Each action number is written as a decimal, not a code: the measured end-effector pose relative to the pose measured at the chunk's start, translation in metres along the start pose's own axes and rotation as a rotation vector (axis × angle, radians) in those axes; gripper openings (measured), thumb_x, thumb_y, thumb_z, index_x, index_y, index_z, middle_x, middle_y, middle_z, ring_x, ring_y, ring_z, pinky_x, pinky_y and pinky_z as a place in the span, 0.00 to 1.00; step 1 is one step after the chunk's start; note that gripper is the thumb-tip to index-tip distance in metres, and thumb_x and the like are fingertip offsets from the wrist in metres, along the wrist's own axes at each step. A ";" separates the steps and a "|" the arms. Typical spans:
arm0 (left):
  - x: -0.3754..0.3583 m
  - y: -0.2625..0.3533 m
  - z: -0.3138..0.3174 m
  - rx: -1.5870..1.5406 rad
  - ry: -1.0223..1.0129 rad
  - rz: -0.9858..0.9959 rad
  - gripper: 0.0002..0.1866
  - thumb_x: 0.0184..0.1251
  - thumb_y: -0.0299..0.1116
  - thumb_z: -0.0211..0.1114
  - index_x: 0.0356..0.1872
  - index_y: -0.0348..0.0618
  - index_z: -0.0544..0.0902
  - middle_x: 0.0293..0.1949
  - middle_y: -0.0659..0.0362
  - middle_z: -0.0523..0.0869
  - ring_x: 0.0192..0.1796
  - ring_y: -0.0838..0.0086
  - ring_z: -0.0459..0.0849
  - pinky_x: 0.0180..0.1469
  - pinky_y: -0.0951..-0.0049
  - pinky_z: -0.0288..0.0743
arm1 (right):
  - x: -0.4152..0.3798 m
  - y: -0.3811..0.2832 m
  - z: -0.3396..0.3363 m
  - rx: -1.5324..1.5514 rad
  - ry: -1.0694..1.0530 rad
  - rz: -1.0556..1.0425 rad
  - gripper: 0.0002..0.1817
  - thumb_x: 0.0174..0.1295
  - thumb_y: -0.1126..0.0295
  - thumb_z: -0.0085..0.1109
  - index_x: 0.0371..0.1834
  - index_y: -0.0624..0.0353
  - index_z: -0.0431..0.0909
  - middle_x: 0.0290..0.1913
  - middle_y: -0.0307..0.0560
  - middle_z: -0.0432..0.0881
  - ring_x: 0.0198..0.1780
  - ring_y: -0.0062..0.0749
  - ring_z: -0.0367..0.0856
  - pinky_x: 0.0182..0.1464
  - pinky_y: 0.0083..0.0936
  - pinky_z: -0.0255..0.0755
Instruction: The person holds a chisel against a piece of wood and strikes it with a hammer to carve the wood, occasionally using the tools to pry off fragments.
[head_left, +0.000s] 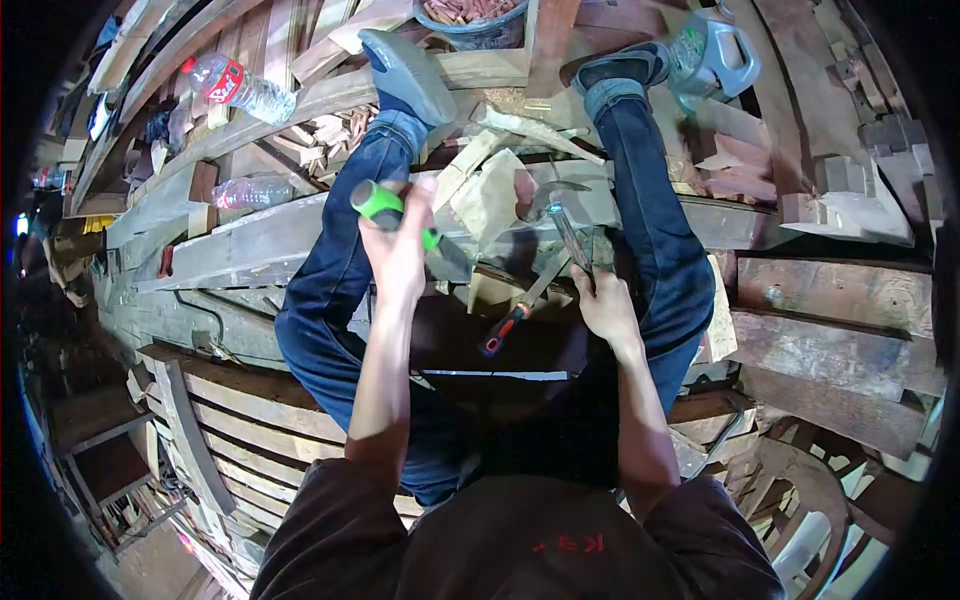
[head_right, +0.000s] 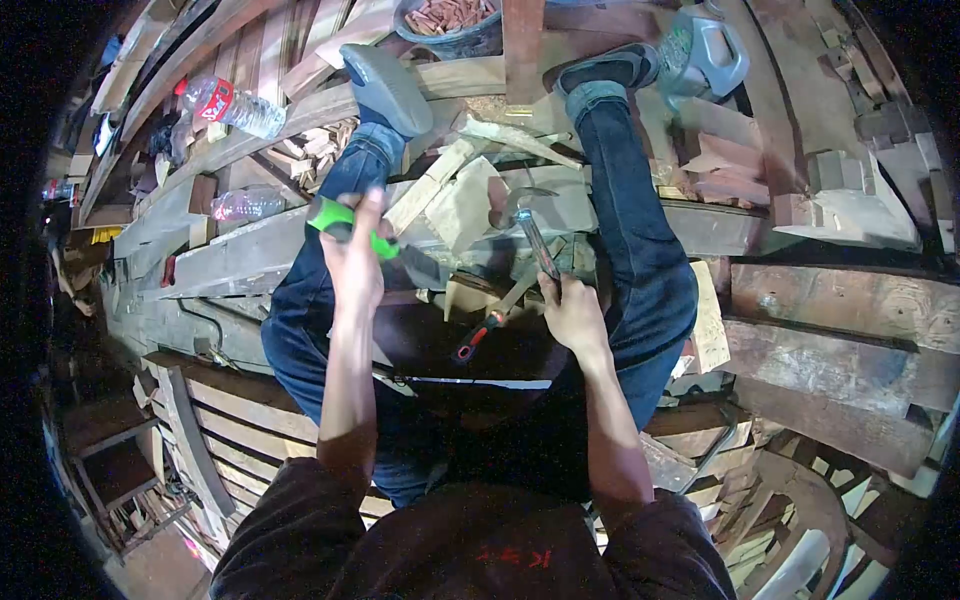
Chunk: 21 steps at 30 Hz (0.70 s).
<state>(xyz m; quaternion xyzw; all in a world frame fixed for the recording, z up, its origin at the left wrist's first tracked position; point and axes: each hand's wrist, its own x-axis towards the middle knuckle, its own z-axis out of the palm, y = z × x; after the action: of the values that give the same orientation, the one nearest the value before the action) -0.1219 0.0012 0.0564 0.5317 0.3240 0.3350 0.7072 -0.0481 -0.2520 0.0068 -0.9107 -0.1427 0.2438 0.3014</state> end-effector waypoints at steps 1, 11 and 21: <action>0.006 0.009 0.006 -0.111 0.048 -0.033 0.11 0.63 0.32 0.74 0.31 0.42 0.78 0.24 0.66 0.77 0.24 0.82 0.73 0.28 0.78 0.65 | 0.000 -0.003 -0.002 0.020 -0.018 0.012 0.22 0.72 0.56 0.53 0.36 0.71 0.79 0.29 0.74 0.80 0.39 0.68 0.82 0.42 0.55 0.74; 0.056 -0.024 0.013 -0.178 -0.160 0.024 0.05 0.63 0.23 0.69 0.38 0.42 0.81 0.35 0.62 0.82 0.34 0.78 0.78 0.38 0.75 0.72 | 0.001 0.003 0.001 0.003 0.007 -0.037 0.22 0.72 0.56 0.53 0.36 0.71 0.79 0.30 0.76 0.79 0.39 0.69 0.81 0.42 0.55 0.74; 0.054 -0.041 0.018 -0.234 -0.155 0.070 0.07 0.61 0.18 0.66 0.35 0.42 0.80 0.31 0.66 0.79 0.33 0.81 0.78 0.40 0.77 0.72 | 0.005 0.013 0.006 0.030 0.003 -0.058 0.22 0.71 0.57 0.54 0.36 0.73 0.78 0.30 0.76 0.79 0.39 0.70 0.81 0.41 0.55 0.74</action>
<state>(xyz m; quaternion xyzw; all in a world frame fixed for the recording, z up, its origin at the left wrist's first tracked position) -0.0709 0.0274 0.0154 0.4809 0.2086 0.3529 0.7750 -0.0454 -0.2577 -0.0070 -0.9020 -0.1649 0.2359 0.3219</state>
